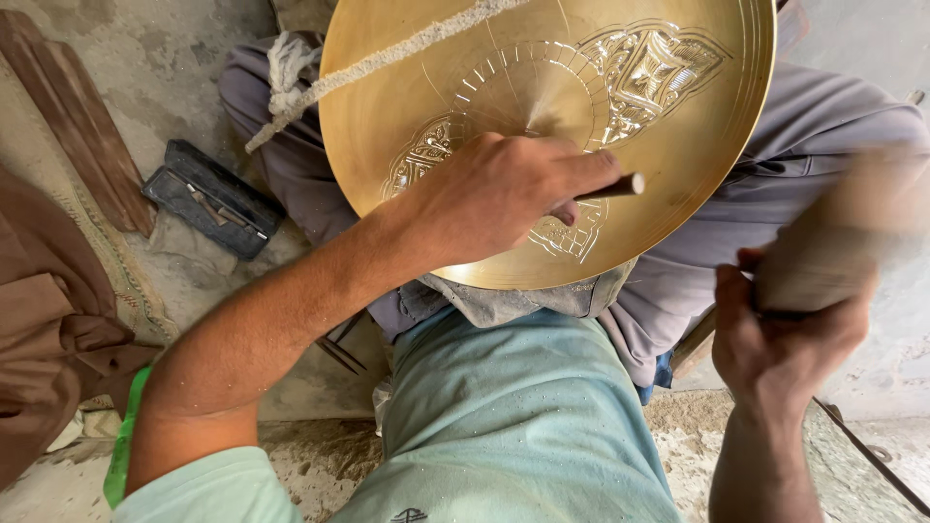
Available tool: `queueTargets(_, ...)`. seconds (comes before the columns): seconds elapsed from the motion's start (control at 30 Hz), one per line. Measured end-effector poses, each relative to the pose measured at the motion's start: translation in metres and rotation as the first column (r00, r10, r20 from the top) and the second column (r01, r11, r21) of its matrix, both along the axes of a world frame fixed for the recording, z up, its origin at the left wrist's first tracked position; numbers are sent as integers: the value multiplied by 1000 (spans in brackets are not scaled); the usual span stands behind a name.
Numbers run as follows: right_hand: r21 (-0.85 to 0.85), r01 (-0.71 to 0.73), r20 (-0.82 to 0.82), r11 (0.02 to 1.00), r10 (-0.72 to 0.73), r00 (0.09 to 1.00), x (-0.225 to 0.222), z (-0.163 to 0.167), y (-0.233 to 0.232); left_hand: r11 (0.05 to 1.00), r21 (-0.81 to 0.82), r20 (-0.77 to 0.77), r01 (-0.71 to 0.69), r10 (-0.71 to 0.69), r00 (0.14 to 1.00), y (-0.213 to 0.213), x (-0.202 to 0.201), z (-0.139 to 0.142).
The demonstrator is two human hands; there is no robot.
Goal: The person is engraving a decorative pattern on a brass plate using a chisel and a wooden mallet. They repeatedly strike the chisel to create intricate designs on the metal surface.
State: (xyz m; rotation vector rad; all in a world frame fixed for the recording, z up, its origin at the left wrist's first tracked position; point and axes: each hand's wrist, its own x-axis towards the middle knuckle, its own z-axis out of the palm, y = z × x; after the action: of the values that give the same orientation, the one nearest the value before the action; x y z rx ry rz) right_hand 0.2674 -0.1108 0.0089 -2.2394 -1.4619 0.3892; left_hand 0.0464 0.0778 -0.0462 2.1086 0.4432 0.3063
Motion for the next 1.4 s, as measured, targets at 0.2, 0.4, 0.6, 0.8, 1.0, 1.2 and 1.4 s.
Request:
queueTargets(0.2,-60,-121,-18,991,120,993,10,32,34,971,-11,90,-239,239,967,-15,-15,0)
queueTargets(0.4,-130,-156,-69,979,148,987,2,62,59,913,-67,57,-401,405,912,-29,-22,1)
queueTargets(0.6,-302,-305,389,903,409,825,-2,67,64,870,-101,36,-483,489,872,-30,-29,10)
queueTargets(0.8,-138,221,-303,965,-254,919,45,-3,25,541,-473,116,-696,821,559,-46,-91,28)
queueTargets(1.0,-63,391,-331,918,-389,860,58,-79,-12,370,-502,101,-781,922,373,-77,-125,30)
queueTargets(1.2,35,388,-441,921,-334,833,45,-59,-25,372,-529,134,-763,924,357,-111,-132,35)
queueTargets(1.4,69,392,-397,917,-335,854,19,-35,-59,419,-549,146,-723,900,410,-159,-144,52)
